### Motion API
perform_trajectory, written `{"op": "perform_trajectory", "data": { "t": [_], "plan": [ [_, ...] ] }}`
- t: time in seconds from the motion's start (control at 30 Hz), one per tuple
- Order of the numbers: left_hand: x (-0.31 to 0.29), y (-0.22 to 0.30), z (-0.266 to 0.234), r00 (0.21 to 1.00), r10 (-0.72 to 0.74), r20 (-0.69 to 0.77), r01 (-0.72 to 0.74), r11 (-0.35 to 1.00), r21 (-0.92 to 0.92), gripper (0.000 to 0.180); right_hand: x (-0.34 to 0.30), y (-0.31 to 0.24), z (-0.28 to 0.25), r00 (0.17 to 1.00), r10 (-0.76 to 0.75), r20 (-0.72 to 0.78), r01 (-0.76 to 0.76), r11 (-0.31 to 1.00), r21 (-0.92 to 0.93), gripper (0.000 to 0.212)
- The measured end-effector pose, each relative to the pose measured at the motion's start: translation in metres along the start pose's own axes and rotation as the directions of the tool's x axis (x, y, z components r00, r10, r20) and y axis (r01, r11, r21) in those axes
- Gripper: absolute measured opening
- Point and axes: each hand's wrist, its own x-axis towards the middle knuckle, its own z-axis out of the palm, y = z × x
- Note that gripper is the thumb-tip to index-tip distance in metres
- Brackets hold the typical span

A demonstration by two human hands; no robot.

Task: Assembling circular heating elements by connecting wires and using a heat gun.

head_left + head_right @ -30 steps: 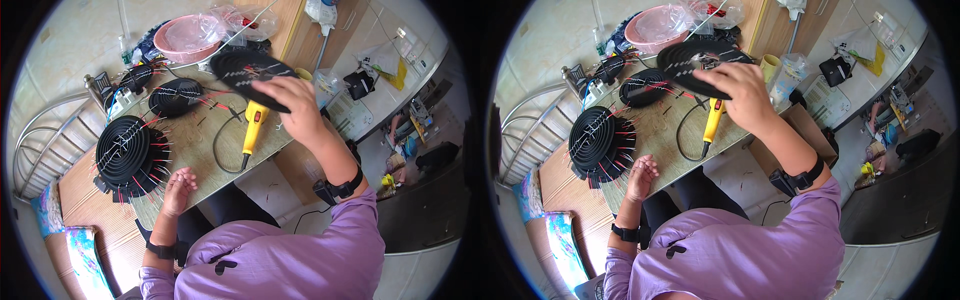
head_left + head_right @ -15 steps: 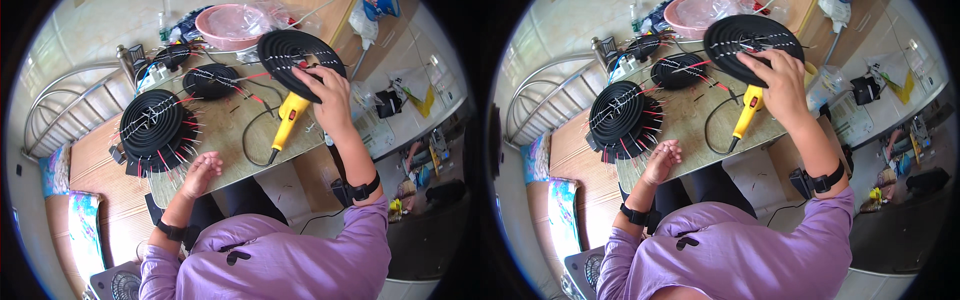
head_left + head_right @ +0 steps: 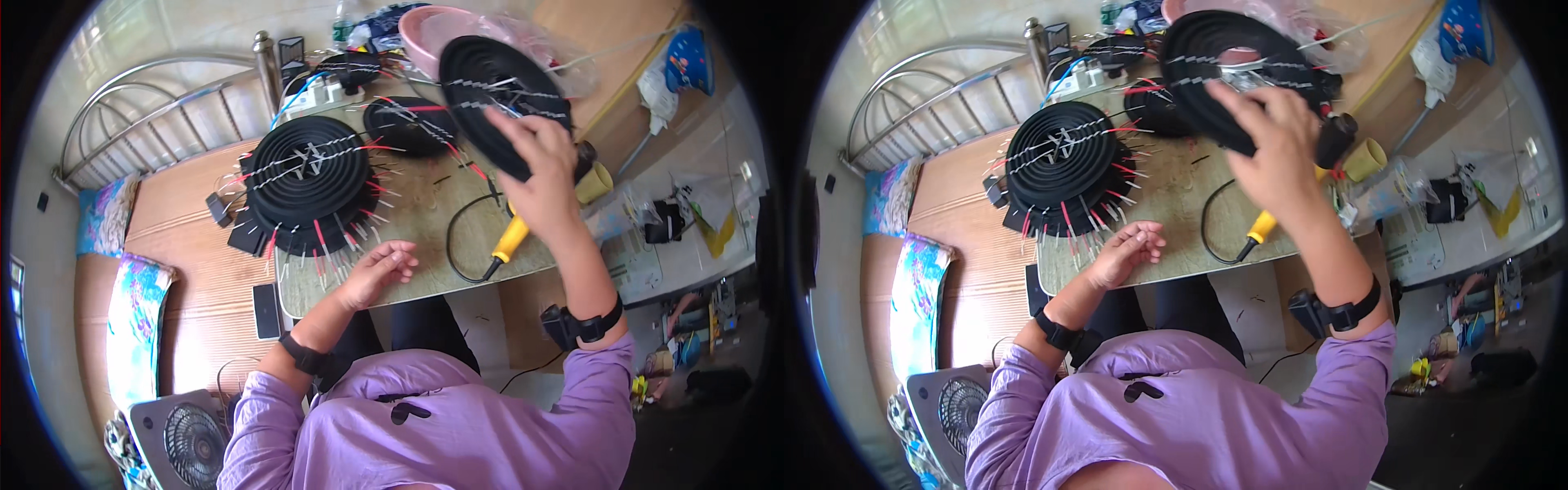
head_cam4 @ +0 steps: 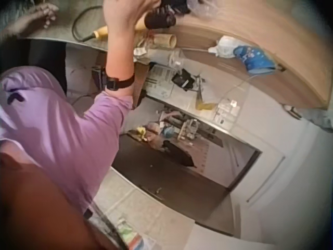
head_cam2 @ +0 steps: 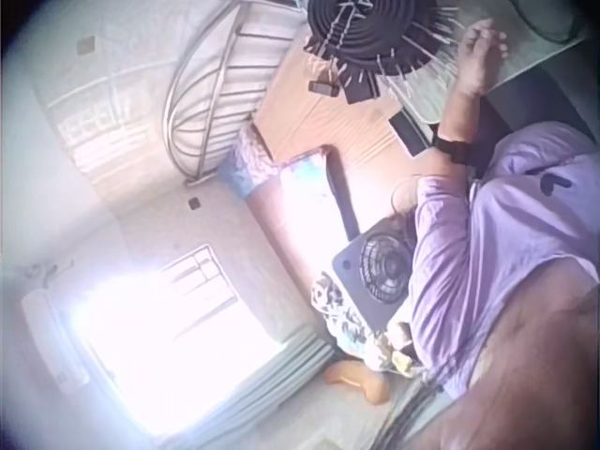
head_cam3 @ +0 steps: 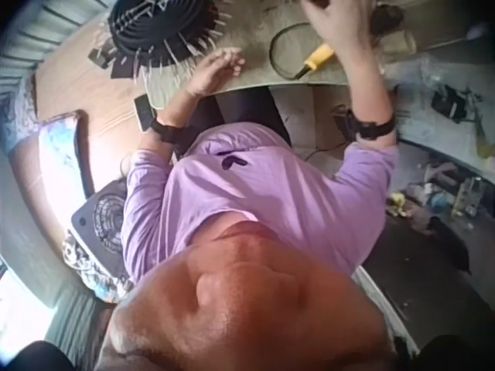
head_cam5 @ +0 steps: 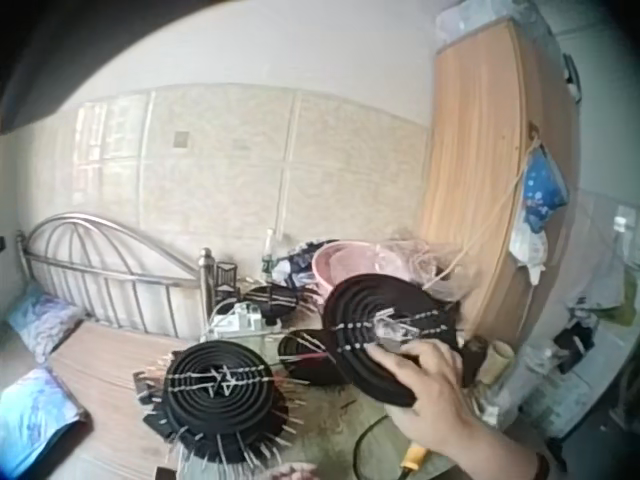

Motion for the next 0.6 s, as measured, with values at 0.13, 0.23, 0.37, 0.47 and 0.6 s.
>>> {"op": "perform_trajectory", "data": {
  "t": [0.13,0.23,0.37,0.47,0.6],
  "plan": [
    [0.002,-0.001,-0.002,0.999,0.002,0.041,-0.002,1.0,-0.008,0.032,0.019,-0.05,0.059,0.98,-0.174,0.091,0.146,0.956,0.253,0.062],
    [0.002,-0.001,-0.003,0.998,-0.027,0.054,0.028,0.999,-0.029,0.031,0.03,-0.074,0.098,0.963,-0.266,0.032,0.244,0.92,0.307,0.062],
    [0.004,-0.002,-0.006,0.996,-0.035,0.076,0.038,0.999,-0.038,0.032,0.042,-0.098,0.132,0.941,-0.336,-0.039,0.329,0.884,0.331,0.064],
    [0.005,-0.002,-0.006,0.995,-0.04,0.089,0.043,0.998,-0.034,0.029,0.048,-0.104,0.138,0.929,-0.364,-0.063,0.364,0.877,0.314,0.065],
    [0.004,-0.001,-0.007,0.993,-0.059,0.101,0.063,0.997,-0.037,0.027,0.052,-0.106,0.136,0.922,-0.379,-0.082,0.386,0.882,0.27,0.065]
  ]
}}
